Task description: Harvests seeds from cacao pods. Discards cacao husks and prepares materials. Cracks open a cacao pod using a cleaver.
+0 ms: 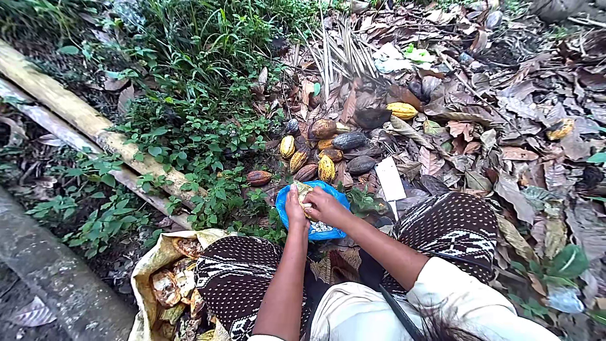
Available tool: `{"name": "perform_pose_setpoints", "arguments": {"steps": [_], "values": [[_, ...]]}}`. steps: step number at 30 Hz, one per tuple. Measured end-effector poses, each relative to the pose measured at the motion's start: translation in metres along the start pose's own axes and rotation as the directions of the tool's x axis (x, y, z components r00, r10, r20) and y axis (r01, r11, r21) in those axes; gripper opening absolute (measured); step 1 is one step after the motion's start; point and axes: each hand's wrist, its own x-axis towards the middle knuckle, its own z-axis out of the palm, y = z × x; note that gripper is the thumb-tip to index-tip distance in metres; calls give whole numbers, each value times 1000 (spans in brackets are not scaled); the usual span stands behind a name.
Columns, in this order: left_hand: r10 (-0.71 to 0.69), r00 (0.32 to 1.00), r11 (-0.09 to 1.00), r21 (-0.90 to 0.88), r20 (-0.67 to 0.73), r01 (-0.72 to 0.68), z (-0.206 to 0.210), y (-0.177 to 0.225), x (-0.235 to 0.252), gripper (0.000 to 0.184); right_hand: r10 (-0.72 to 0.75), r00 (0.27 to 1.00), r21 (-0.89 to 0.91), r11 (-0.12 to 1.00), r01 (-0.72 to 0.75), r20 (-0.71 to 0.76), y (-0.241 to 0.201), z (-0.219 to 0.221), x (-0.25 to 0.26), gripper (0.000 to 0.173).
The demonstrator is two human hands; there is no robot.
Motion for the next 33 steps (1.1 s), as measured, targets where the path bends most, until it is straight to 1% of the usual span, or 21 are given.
{"name": "perform_pose_setpoints", "arguments": {"steps": [3,5,7,9,11,13,15,16,17,18,19,20,21,22,23,24,25,26,28,30,33], "values": [[39,997,993,116,-65,-31,-1,-9,-1,47,87,987,-74,994,-77,136,-5,0,4,22],[74,993,974,221,-94,-52,-1,-12,-1,45,137,973,-98,988,-120,184,-6,4,4,23],[104,990,954,290,-99,-71,-2,-13,1,44,155,969,-104,985,-137,193,-3,12,2,24],[104,990,955,289,-100,-71,-2,-12,3,44,153,972,-74,987,-142,176,1,16,0,28],[41,995,986,167,-90,-26,0,-9,2,47,147,983,10,989,-149,107,5,16,-2,27],[-18,999,1000,-20,-50,17,0,-1,4,52,157,986,190,971,-144,-55,7,4,-2,21],[-37,999,979,-198,15,39,-5,8,4,56,210,943,291,948,-132,-258,19,-7,-2,17],[-27,998,961,-274,57,41,-9,12,5,58,256,912,297,941,-160,-321,27,-11,0,17],[-14,995,935,-350,103,49,-12,14,5,60,290,899,273,940,-203,-329,36,-13,1,16],[2,989,905,-421,149,62,-14,16,5,59,310,912,204,943,-261,-267,43,-13,2,19],[24,983,876,-477,182,67,-16,18,5,56,346,929,130,935,-329,-134,47,-11,3,23],[51,977,853,-518,209,67,-17,19,3,48,370,929,72,927,-367,-26,49,-8,4,26],[73,972,832,-551,223,64,-16,19,1,38,374,927,38,926,-375,21,47,-6,5,28],[81,971,819,-571,223,63,-15,20,-1,27,361,933,46,932,-361,8,43,-5,5,28],[80,972,824,-564,221,60,-15,20,-3,23,332,942,107,940,-325,-54,37,-6,3,28],[69,979,843,-535,192,46,-15,20,-5,23,300,944,200,942,-271,-134,31,-10,2,28],[55,989,876,-483,140,20,-13,20,-6,27,285,940,307,926,-220,-187,25,-14,2,28],[47,995,908,-418,93,-4,-11,19,-4,33,282,939,396,899,-187,-197,17,-20,1,29],[66,998,954,-294,17,-58,-7,15,2,38,277,953,471,862,-188,-126,2,-26,-2,34],[135,990,977,-163,-43,-140,-2,10,2,38,282,957,451,864,-224,-66,-4,-19,-2,38],[202,979,978,57,-33,-200,1,3,0,40,378,924,493,815,-305,-53,-2,-8,2,38]]}}
